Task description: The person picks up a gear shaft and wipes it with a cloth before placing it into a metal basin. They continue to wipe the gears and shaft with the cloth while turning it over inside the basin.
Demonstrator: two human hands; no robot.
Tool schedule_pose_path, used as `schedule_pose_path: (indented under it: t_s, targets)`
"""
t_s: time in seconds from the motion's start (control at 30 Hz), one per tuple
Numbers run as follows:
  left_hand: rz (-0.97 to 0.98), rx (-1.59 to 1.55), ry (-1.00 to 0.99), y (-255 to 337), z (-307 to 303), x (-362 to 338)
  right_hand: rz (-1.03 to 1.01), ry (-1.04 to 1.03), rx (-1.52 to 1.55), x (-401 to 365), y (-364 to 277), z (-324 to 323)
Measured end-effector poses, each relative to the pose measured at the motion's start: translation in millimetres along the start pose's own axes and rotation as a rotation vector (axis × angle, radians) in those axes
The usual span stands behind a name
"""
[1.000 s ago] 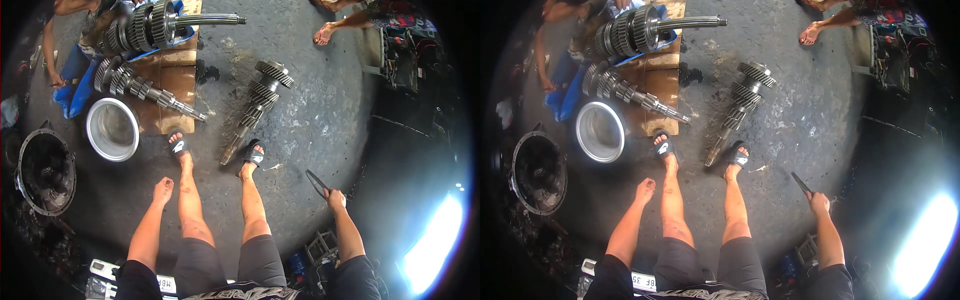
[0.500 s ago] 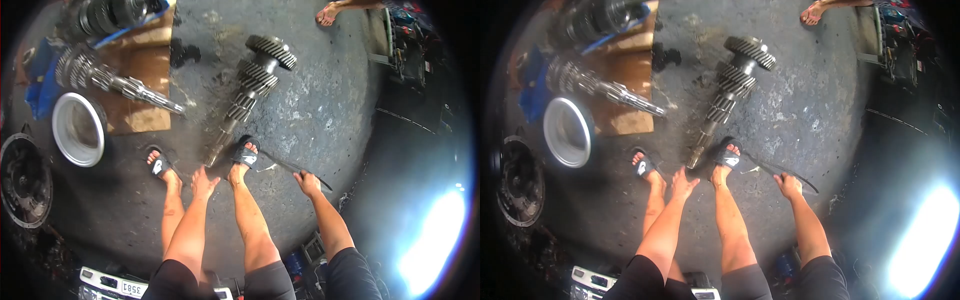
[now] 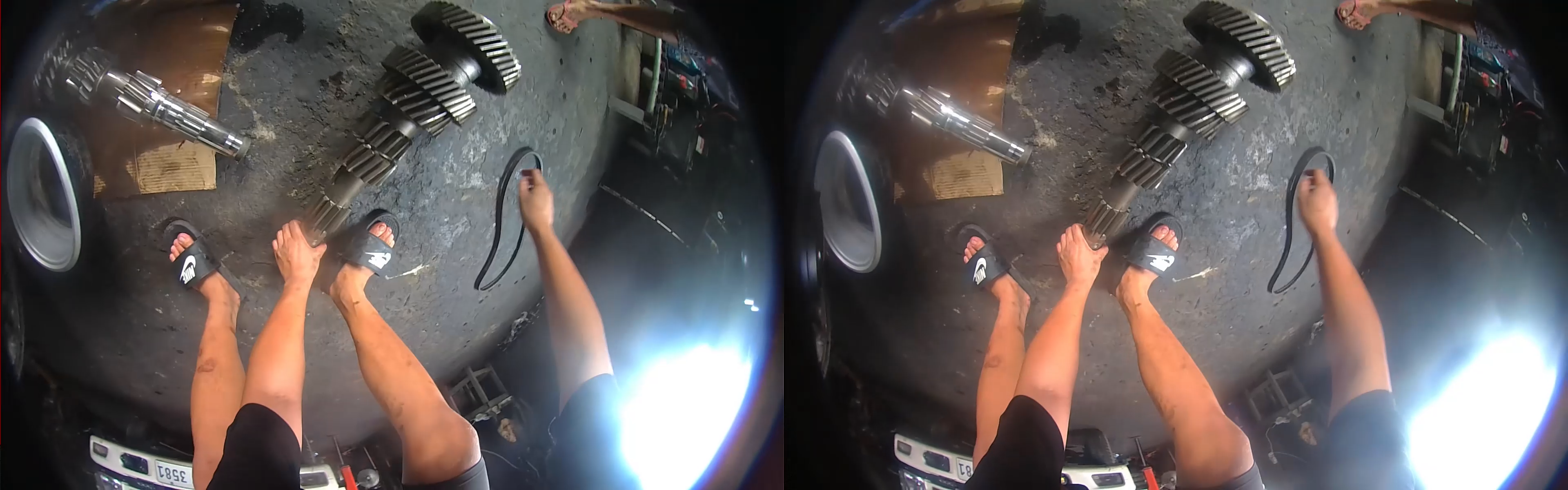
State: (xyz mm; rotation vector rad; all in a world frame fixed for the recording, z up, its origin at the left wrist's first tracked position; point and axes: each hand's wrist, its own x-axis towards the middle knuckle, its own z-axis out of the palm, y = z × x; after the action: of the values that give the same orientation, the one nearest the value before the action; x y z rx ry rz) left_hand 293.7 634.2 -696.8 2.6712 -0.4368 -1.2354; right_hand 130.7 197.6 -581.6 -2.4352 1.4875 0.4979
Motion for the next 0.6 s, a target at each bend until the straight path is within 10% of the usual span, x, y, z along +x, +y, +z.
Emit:
schedule_pose_path:
  t_s: [0.13, 0.37, 0.6]
  targets:
    - [0.055, 0.014, 0.003, 0.5, -2.8, 8.6, 0.076, -0.260, 0.503, -51.2, -46.1, 89.1]
    - [0.026, -0.021, -0.009, 7.3, -19.2, 5.8, 0.971, -0.648, 1.425, -96.3, -179.4, 168.6]
    - [0.000, -0.028, -0.096, 19.5, -37.5, -20.1, 0.932, -0.492, 2.096, -118.1, -245.7, 206.3]
